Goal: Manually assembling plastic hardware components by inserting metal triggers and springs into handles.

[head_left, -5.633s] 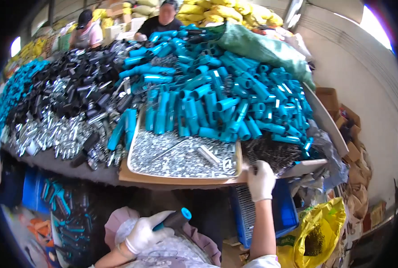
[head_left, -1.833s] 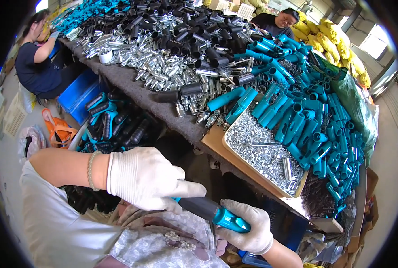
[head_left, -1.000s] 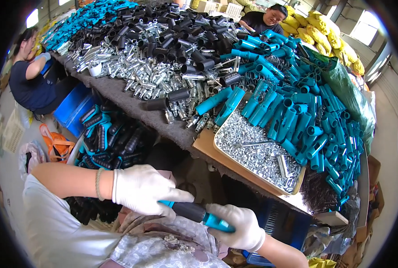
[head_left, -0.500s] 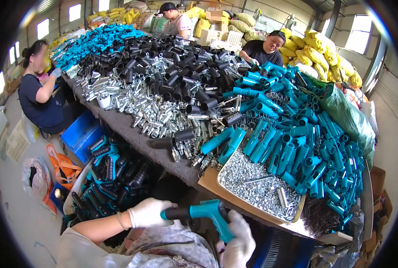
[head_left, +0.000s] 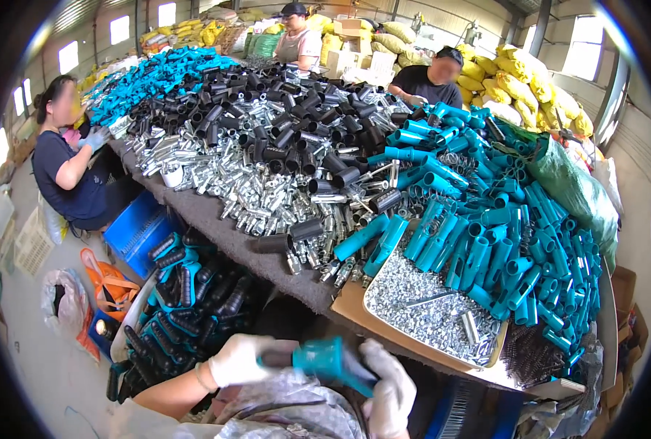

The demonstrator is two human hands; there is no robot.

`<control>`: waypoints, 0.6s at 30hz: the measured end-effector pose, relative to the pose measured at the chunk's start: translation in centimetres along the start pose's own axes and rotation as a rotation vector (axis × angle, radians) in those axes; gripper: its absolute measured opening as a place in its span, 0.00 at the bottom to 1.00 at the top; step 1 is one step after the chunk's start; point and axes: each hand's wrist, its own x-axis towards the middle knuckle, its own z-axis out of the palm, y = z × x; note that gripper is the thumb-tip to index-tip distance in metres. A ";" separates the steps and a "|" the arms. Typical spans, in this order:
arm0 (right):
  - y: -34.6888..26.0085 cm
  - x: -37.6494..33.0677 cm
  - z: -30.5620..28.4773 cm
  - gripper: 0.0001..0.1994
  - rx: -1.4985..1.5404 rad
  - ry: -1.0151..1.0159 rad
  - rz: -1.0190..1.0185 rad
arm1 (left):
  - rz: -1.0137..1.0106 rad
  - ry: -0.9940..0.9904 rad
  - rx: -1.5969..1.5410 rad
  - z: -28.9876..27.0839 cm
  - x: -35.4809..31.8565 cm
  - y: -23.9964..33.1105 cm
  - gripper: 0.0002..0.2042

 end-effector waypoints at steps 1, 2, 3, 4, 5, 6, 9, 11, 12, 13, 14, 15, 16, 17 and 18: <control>-0.8 -0.3 1.2 0.22 0.014 0.016 0.022 | -0.158 -0.093 0.299 0.5 0.3 -1.7 0.16; -0.9 0.2 1.1 0.22 -0.041 -0.066 -0.031 | -0.090 -0.155 0.289 1.2 -0.8 -2.0 0.14; -0.8 1.0 0.5 0.22 -0.093 -0.143 -0.090 | -0.053 -0.614 0.705 1.1 -1.2 -0.5 0.13; -0.9 1.9 -0.2 0.22 0.020 -0.122 -0.007 | 0.190 -0.569 0.462 1.4 -2.4 -0.9 0.11; -1.4 1.7 -0.2 0.25 0.150 0.071 0.190 | 0.284 -0.421 0.321 1.1 -2.7 -1.2 0.15; -1.5 2.0 -0.3 0.28 0.036 0.096 0.158 | 0.331 -0.188 0.250 1.0 -2.2 -1.7 0.18; -2.2 0.9 1.5 0.23 -0.014 -0.162 -0.236 | -0.282 -0.005 0.049 1.8 -0.5 -0.6 0.19; -3.1 3.1 0.2 0.21 -0.224 -0.355 -0.365 | -0.117 -0.589 0.563 1.9 -1.4 -0.3 0.14; -2.7 3.2 -0.5 0.21 -0.069 -0.327 -0.185 | 0.088 -0.664 0.419 2.0 -1.9 -0.8 0.12; -2.4 2.9 -0.9 0.21 0.058 -0.182 -0.007 | 0.259 -0.434 0.294 1.3 -2.3 -1.4 0.13; -2.0 2.2 -0.6 0.22 0.061 -0.052 0.043 | 0.308 -0.240 0.241 0.7 -1.8 -1.9 0.16; -2.3 1.9 -0.4 0.22 -0.058 -0.104 -0.112 | 0.172 -0.079 -0.100 0.2 0.0 0.5 0.15; -2.9 1.0 1.4 0.14 0.089 -0.107 -0.155 | -0.258 -0.048 -0.216 1.7 -0.5 0.2 0.15; -3.6 1.9 1.6 0.10 -0.114 -0.249 -0.451 | -0.186 -0.019 -0.264 3.1 -1.3 -1.3 0.12; -4.2 2.9 1.5 0.09 -0.171 -0.338 -0.555 | -0.256 -0.367 0.180 3.0 -2.1 -1.1 0.11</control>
